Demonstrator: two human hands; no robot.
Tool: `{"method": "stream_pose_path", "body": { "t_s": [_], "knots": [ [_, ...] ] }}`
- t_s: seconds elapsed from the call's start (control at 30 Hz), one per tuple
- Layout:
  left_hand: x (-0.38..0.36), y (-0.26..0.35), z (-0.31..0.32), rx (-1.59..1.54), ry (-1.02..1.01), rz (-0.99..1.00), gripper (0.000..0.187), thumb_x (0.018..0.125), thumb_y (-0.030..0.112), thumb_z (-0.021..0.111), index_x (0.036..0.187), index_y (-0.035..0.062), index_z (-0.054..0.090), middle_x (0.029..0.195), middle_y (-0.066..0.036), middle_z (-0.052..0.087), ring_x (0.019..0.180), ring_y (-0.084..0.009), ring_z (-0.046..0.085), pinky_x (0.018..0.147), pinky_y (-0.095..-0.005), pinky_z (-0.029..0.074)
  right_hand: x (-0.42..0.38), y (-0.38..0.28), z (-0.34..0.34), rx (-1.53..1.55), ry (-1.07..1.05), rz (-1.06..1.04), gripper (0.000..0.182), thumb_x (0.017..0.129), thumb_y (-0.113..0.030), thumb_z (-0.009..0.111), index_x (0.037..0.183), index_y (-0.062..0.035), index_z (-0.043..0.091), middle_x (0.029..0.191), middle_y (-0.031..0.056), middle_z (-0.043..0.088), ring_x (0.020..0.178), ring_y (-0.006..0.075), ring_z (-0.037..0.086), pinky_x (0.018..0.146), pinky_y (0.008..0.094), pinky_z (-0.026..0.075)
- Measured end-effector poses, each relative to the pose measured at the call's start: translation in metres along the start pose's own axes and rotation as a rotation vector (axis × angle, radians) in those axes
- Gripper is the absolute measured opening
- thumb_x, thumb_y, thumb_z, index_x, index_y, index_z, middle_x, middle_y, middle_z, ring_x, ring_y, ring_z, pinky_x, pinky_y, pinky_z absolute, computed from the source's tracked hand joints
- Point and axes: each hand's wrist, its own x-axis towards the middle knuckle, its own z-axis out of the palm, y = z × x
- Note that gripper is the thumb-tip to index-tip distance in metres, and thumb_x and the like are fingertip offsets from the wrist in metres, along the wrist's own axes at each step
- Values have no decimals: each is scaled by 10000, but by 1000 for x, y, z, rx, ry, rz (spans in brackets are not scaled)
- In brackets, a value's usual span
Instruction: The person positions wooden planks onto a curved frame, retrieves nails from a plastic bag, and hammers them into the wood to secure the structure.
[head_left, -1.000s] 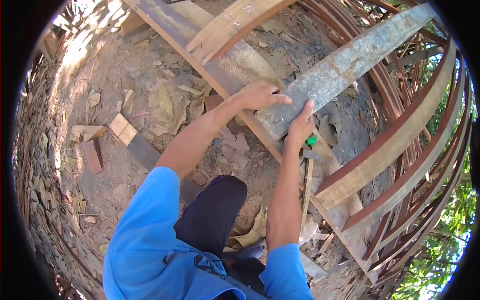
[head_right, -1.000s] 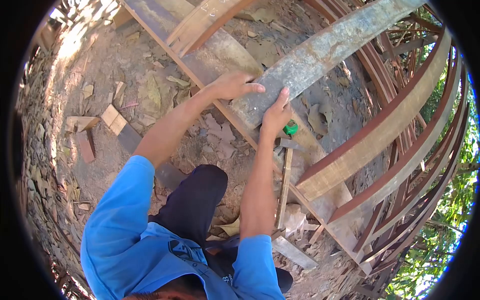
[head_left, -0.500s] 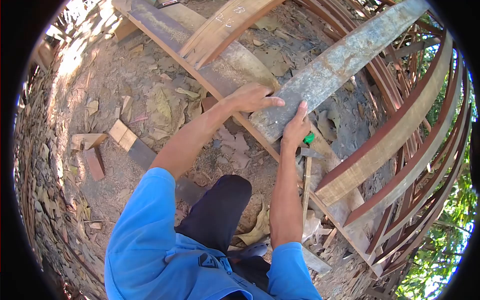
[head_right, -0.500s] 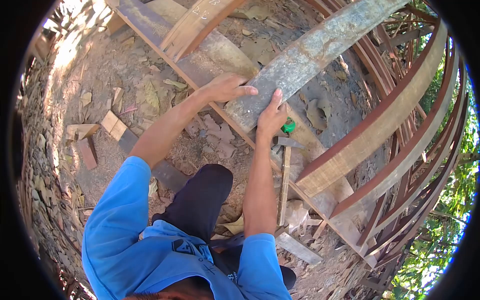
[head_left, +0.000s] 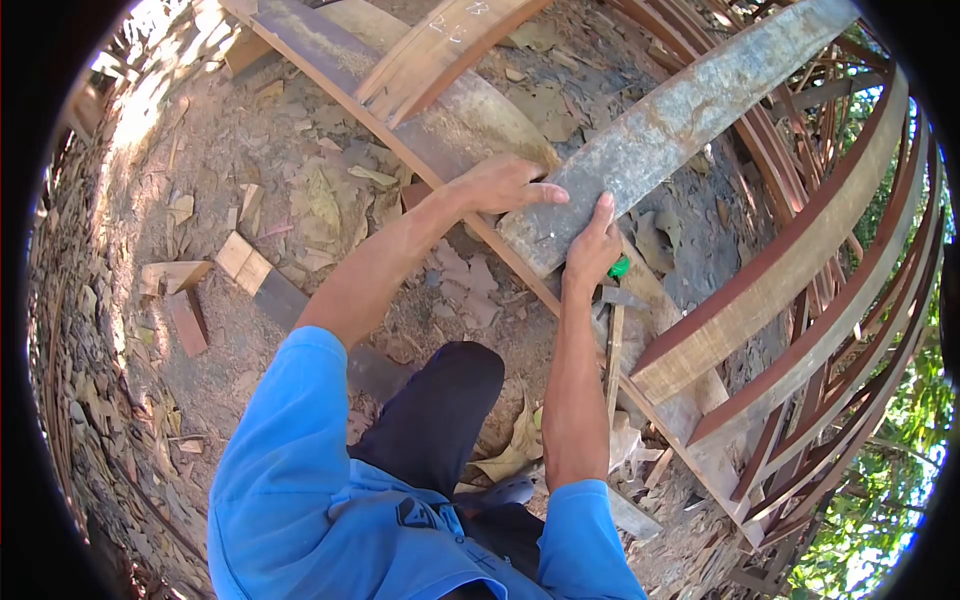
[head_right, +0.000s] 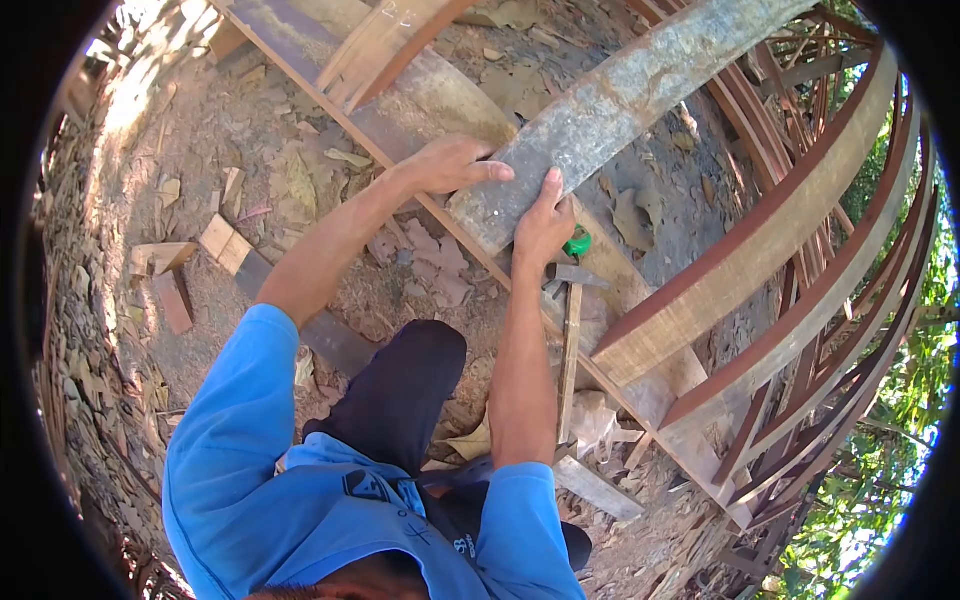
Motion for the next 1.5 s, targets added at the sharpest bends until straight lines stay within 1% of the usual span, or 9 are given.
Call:
{"method": "stream_pose_path", "body": {
  "t_s": [0.5, 0.6, 0.7, 0.8, 1.07, 1.2, 1.3, 1.43, 1.5],
  "knots": [
    [-1, -1, 3, -7, 27, -18, 882, 841, 817, 466, 823, -43, 660, 781, -278, 639, 821, -433, 653, 742, -520, 471, -2, -2, -1, -37, -5, 20, 635, 993, -499, 531, 1037, 116, 682, 916, 237, 704, 830, 293, 648, 780, 403, 486],
    [1, 6, -5, -42, -118, -161, 894, 834, 814, 486, 966, -48, 683, 929, -275, 682, 936, -408, 672, 818, -494, 490, -3, -3, -1, -3, -2, 14, 692, 990, -527, 520, 1033, 147, 667, 896, 236, 684, 822, 279, 625, 785, 394, 477],
    [4, 19, 2, -159, 150, -132, 932, 833, 796, 509, 1171, -63, 638, 1142, -286, 664, 1092, -396, 646, 934, -462, 481, -5, -5, 1, 6, 10, 10, 662, 991, -518, 525, 1045, 124, 675, 902, 234, 693, 820, 290, 640, 777, 402, 484],
    [24, 32, 10, -275, 93, -248, 948, 849, 764, 513, 1298, -69, 563, 1272, -299, 605, 1193, -411, 595, 1017, -437, 449, -3, -5, 1, -63, 16, 23, 595, 995, -487, 535, 1080, 81, 690, 933, 237, 714, 825, 310, 674, 767, 410, 502],
    [24, 25, 19, -246, 168, -171, 915, 822, 766, 560, 1240, -46, 604, 1141, -286, 663, 1111, -418, 633, 950, -478, 480, 1, -3, -8, -96, -59, 68, 541, 977, -435, 589, 1138, 79, 651, 1001, 234, 701, 892, 334, 668, 802, 409, 497],
    [24, 27, 16, -242, 171, -172, 902, 816, 767, 568, 1250, -23, 604, 1123, -271, 672, 1091, -413, 642, 936, -477, 490, -27, -8, -84, -386, 138, -337, 451, 920, -311, 696, 1183, 46, 614, 1108, 199, 654, 1022, 318, 637, 882, 410, 486],
    [21, 32, 11, -235, 134, -218, 916, 803, 768, 585, 1273, -18, 592, 1130, -264, 671, 1096, -400, 643, 932, -469, 493, -69, 14, -165, -630, 64, -110, 426, 907, -309, 706, 1147, 30, 614, 1102, 199, 640, 1034, 340, 623, 885, 432, 484],
    [19, 38, 6, -264, 99, -185, 945, 779, 774, 611, 1280, -26, 585, 1108, -259, 677, 1070, -392, 655, 916, -456, 501, -115, 9, -181, -898, -9, 66, 398, 896, -324, 716, 1060, 24, 615, 1028, 212, 625, 962, 390, 614, 850, 459, 480],
    [31, 17, 29, -319, 139, -181, 896, 786, 749, 632, 1232, -28, 613, 1068, -231, 691, 1024, -355, 671, 890, -431, 509, -120, 15, -181, -899, 9, -89, 355, 900, -291, 715, 1025, 24, 611, 936, 194, 630, 888, 355, 615, 785, 431, 481]
  ]
}}
